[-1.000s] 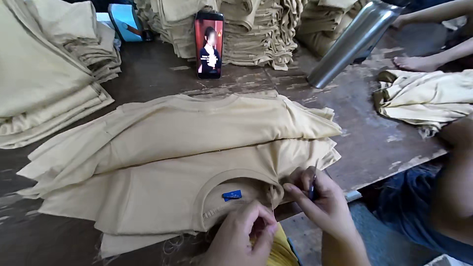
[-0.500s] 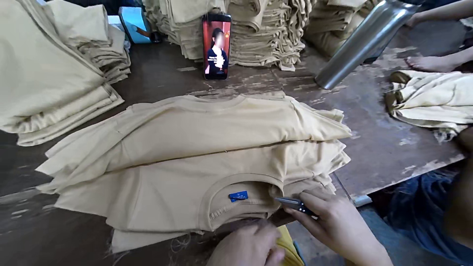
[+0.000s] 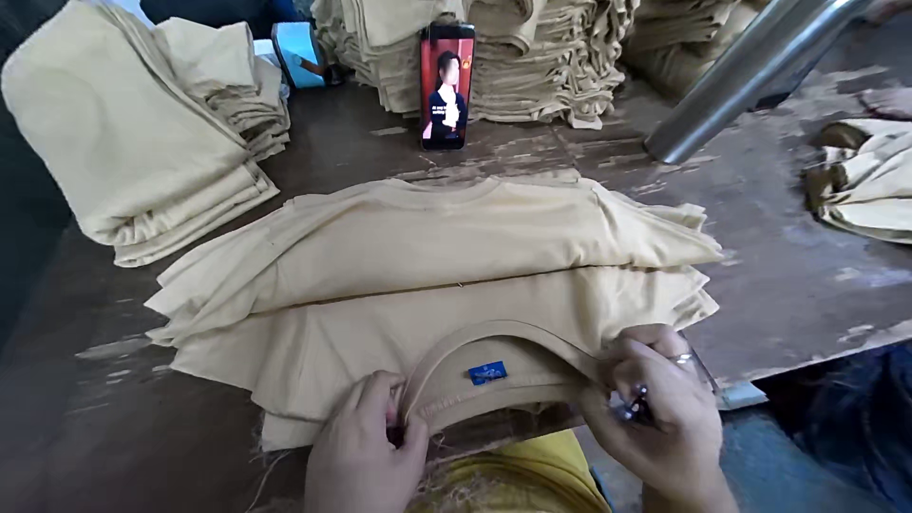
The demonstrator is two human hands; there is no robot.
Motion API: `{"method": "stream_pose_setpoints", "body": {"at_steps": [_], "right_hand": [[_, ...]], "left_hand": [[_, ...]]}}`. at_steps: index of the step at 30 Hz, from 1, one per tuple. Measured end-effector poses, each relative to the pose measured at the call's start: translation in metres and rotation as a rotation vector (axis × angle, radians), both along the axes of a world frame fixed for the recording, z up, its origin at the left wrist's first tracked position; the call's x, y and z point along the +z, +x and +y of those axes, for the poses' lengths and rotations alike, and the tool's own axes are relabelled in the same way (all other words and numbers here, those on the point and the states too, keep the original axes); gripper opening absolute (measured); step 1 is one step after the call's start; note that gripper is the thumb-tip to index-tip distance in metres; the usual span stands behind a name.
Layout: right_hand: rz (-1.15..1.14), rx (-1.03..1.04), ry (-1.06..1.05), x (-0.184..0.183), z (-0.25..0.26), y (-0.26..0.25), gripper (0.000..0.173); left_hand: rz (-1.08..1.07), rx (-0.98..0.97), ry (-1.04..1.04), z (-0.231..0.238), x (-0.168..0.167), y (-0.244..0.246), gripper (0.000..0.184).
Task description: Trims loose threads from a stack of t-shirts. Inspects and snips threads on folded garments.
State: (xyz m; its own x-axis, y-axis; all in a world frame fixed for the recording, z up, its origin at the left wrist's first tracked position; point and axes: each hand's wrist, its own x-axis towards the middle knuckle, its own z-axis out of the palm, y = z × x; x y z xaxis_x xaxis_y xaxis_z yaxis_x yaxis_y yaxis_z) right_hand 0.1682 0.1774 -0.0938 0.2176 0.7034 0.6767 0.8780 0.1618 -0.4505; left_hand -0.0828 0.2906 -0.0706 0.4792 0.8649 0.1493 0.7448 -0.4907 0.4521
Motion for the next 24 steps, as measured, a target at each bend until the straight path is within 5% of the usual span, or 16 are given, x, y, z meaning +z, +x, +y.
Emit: {"method": "stream_pose_setpoints", "body": {"at_steps": [2,5,8,11,16,21,24], "right_hand": [[-0.069,0.059,-0.018,-0.004,-0.003,-0.002,0.012],[-0.21,0.198,-0.187,-0.016,0.002,-0.008,0.005],[-0.2,0.28,-0.281,-0.019,0.007,-0.01,0.006],[-0.073,0.392,-0.312,-0.005,0.007,-0.009,0.017],[0.115,0.451,-0.355,0.004,0.022,-0.027,0.043],[0.115,0.377,-0.315,-0.006,0.04,-0.045,0.045],[0.072,0.329,-0.291,-0.008,0.042,-0.054,0.043]], "left_hand": [[-0.077,-0.008,0.016,-0.002,0.004,-0.005,0.026],[-0.512,-0.03,0.072,0.006,-0.004,0.0,0.024],[-1.088,-0.09,-0.328,0.016,-0.019,0.012,0.014],[-1.428,-0.102,-0.712,0.015,-0.022,0.018,0.012],[-1.507,-0.112,-0.726,0.012,-0.025,0.017,0.02],[-1.369,-0.211,-0.468,0.003,-0.037,0.016,0.028],[-1.329,-0.167,-0.373,-0.001,-0.039,0.017,0.017]]}}
